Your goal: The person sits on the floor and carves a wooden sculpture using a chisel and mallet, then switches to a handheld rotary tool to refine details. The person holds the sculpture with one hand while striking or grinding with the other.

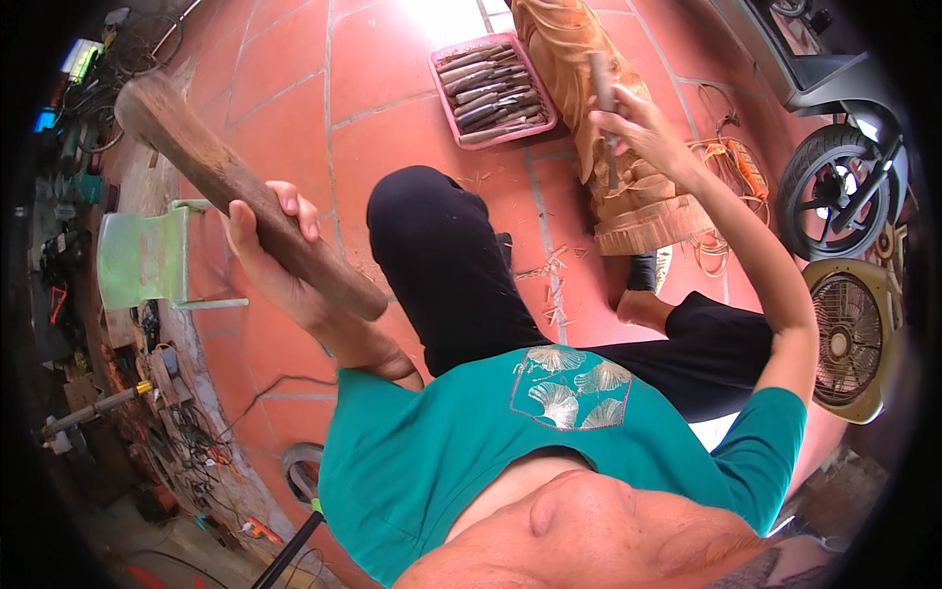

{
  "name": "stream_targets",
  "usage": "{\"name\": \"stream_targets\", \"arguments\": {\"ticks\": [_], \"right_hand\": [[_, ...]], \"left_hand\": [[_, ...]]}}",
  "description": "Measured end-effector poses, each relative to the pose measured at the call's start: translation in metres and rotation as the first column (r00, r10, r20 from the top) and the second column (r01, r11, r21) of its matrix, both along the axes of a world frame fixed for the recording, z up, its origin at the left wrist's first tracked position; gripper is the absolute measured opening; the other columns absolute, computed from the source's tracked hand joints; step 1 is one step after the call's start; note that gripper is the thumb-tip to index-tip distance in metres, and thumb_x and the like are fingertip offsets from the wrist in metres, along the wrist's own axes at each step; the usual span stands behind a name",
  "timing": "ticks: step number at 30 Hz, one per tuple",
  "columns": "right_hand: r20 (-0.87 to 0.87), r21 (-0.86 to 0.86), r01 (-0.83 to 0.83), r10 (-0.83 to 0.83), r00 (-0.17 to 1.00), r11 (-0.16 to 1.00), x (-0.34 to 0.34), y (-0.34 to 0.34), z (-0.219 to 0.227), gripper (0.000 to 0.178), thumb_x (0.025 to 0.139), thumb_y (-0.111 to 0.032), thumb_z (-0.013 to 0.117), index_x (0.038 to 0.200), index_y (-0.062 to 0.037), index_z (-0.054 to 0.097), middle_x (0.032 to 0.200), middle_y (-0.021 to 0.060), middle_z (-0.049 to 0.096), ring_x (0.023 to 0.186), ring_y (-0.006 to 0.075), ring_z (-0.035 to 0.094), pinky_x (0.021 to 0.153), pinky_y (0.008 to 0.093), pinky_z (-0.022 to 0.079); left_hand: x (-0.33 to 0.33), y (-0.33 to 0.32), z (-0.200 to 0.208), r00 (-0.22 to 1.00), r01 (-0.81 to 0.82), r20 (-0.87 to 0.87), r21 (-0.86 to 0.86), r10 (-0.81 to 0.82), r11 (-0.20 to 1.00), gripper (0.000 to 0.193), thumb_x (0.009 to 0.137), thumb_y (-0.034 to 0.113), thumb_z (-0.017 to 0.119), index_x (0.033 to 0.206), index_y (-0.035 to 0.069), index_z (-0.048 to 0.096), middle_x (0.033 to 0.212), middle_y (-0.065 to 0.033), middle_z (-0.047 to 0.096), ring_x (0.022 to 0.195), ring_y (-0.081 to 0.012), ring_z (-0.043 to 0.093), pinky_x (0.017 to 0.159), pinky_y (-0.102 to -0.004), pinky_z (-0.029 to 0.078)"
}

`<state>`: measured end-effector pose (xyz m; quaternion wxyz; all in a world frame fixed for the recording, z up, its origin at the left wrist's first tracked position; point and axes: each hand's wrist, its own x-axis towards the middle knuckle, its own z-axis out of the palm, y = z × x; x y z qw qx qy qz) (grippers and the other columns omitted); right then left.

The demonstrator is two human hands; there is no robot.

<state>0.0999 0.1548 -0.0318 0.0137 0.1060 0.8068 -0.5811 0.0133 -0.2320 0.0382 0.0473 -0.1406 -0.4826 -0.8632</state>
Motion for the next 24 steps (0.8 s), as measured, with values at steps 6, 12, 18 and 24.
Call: {"name": "stream_targets", "arguments": {"ticks": [6,12,18,24], "right_hand": [[0.085,-0.119,0.152,-0.142,0.986,0.981,-0.055,-0.037,-0.107,0.031,0.095,-0.031,0.066,0.107,-0.0033,0.057,0.088,0.0060,0.069,0.077,0.0128,0.065,0.060,0.0298,0.053],[0.241,-0.122,0.364,-0.329,0.913,0.923,-0.046,-0.072,-0.237,0.030,0.085,-0.025,0.073,0.100,-0.0030,0.060,0.083,0.0093,0.073,0.074,0.0179,0.070,0.060,0.0340,0.054],[0.401,-0.016,0.443,-0.400,0.824,0.896,-0.048,-0.090,-0.301,0.023,0.086,-0.018,0.075,0.095,-0.0046,0.058,0.076,0.0064,0.068,0.065,0.0143,0.067,0.050,0.0291,0.052],[0.481,-0.064,0.446,-0.364,0.798,0.893,-0.062,-0.098,-0.326,0.027,0.083,-0.017,0.076,0.093,-0.0014,0.057,0.077,0.0083,0.067,0.065,0.0163,0.067,0.049,0.0342,0.057]], "left_hand": [[-0.060,-0.026,-0.104,0.980,-0.074,0.120,-0.519,0.158,0.851,0.067,0.092,0.006,0.065,0.153,0.007,0.035,0.080,-0.0061,0.058,0.063,-0.0114,0.056,0.055,-0.0265,0.049],[-0.029,-0.003,-0.245,0.885,0.329,0.465,-0.609,-0.011,0.722,0.066,0.090,0.005,0.068,0.149,0.006,0.039,0.092,-0.0076,0.061,0.074,-0.0127,0.059,0.061,-0.0275,0.049],[0.004,-0.001,-0.307,0.841,0.472,0.540,-0.718,-0.018,0.512,0.063,0.088,0.007,0.069,0.145,0.006,0.043,0.098,-0.0088,0.061,0.083,-0.0163,0.058,0.069,-0.0310,0.049],[-0.012,0.006,-0.326,0.915,0.401,0.399,-0.884,-0.058,0.240,0.060,0.086,0.008,0.070,0.142,0.006,0.047,0.104,-0.0100,0.061,0.092,-0.0199,0.058,0.076,-0.0344,0.048]]}}
